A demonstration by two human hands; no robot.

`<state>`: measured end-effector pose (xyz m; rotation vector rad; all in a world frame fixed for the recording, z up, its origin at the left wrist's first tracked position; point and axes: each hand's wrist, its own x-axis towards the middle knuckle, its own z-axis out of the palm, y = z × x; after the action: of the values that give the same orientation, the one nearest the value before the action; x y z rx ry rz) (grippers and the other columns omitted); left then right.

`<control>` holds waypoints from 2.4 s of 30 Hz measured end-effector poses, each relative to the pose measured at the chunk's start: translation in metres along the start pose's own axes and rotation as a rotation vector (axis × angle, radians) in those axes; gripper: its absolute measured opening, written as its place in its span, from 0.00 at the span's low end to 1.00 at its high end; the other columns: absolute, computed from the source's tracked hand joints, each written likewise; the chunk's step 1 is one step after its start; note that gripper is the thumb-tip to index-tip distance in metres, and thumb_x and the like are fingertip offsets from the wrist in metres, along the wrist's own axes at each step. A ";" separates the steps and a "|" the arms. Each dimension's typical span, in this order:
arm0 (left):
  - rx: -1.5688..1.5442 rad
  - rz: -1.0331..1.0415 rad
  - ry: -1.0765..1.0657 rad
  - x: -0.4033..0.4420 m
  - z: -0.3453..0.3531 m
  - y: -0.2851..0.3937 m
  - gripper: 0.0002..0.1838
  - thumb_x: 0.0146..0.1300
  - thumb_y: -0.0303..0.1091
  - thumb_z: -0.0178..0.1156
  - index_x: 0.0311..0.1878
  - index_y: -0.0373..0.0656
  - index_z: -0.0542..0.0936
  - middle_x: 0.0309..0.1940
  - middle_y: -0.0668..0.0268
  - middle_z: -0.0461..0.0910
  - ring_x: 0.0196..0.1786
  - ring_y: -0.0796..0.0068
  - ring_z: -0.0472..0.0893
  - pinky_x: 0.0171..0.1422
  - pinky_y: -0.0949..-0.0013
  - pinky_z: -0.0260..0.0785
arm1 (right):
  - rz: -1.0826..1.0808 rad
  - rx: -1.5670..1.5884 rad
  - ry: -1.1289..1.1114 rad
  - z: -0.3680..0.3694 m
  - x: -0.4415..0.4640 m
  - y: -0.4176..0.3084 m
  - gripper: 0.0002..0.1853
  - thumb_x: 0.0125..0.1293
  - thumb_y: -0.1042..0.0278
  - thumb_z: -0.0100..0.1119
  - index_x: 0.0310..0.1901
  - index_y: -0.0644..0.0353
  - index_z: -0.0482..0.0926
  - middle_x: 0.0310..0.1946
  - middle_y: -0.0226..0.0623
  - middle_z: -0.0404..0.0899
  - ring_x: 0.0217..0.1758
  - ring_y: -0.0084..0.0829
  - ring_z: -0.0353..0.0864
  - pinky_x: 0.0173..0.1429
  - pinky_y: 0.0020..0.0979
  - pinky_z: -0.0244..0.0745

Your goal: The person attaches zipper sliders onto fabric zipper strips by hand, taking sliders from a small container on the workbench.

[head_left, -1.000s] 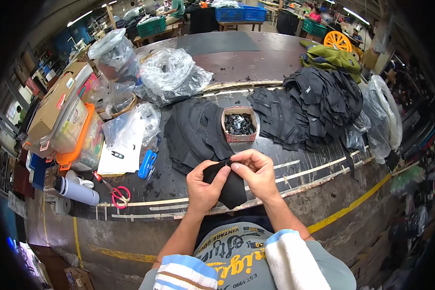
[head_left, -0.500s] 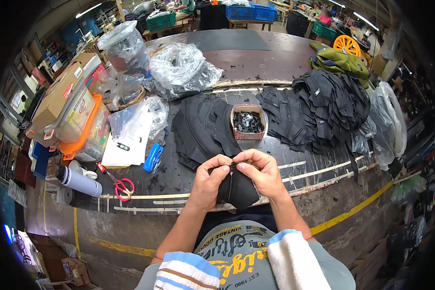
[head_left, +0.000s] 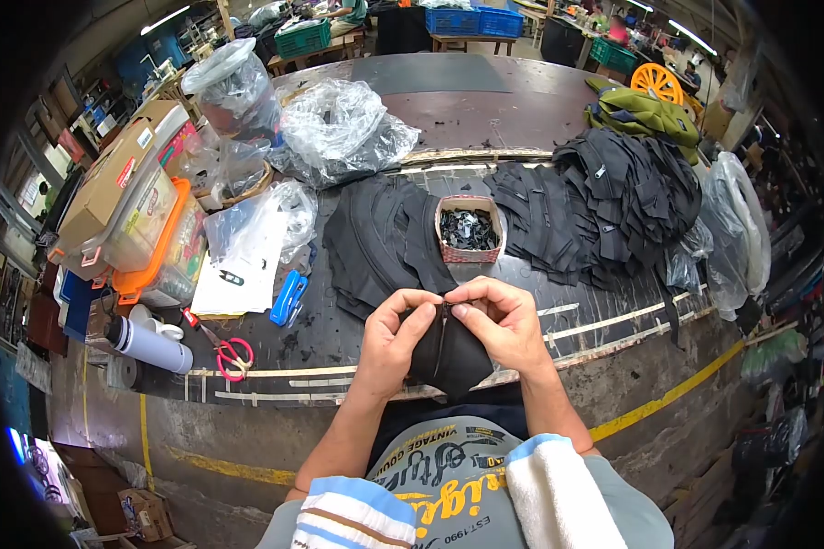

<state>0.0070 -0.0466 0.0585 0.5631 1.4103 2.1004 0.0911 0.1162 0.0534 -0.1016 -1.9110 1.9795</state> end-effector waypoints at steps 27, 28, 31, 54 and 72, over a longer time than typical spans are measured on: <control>0.025 0.058 0.101 -0.004 0.000 -0.012 0.05 0.66 0.26 0.68 0.33 0.37 0.83 0.26 0.72 0.79 0.27 0.85 0.70 0.33 0.80 0.65 | -0.034 0.001 0.046 0.011 -0.005 0.006 0.15 0.65 0.88 0.59 0.52 0.68 0.84 0.44 0.34 0.84 0.41 0.18 0.78 0.48 0.16 0.71; 0.032 0.060 0.099 -0.004 0.000 -0.013 0.05 0.66 0.26 0.68 0.34 0.37 0.83 0.26 0.72 0.79 0.27 0.85 0.70 0.33 0.80 0.65 | -0.034 0.002 0.043 0.010 -0.005 0.007 0.15 0.64 0.88 0.59 0.52 0.68 0.84 0.44 0.34 0.84 0.41 0.18 0.78 0.48 0.16 0.71; 0.056 0.064 0.095 -0.003 -0.002 -0.014 0.04 0.65 0.25 0.68 0.34 0.37 0.83 0.26 0.72 0.79 0.28 0.85 0.70 0.33 0.80 0.65 | -0.032 0.005 0.033 0.010 -0.004 0.007 0.15 0.64 0.89 0.59 0.51 0.68 0.84 0.44 0.34 0.84 0.42 0.18 0.77 0.47 0.17 0.71; 0.223 0.080 0.024 -0.004 -0.009 -0.013 0.05 0.67 0.25 0.66 0.35 0.34 0.85 0.26 0.71 0.82 0.27 0.85 0.71 0.32 0.79 0.64 | -0.031 0.150 0.042 0.011 0.008 0.005 0.15 0.64 0.88 0.63 0.51 0.65 0.83 0.40 0.32 0.85 0.36 0.14 0.77 0.42 0.13 0.69; 0.620 0.384 -0.036 0.000 -0.014 0.005 0.04 0.62 0.21 0.68 0.38 0.32 0.86 0.29 0.63 0.87 0.27 0.78 0.75 0.35 0.74 0.68 | -0.036 0.229 -0.104 0.004 0.009 0.006 0.21 0.60 0.89 0.69 0.52 0.62 0.76 0.39 0.35 0.86 0.37 0.16 0.82 0.43 0.13 0.74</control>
<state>-0.0027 -0.0574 0.0585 1.1843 2.0719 1.8759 0.0805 0.1151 0.0497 0.0988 -1.7183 2.2011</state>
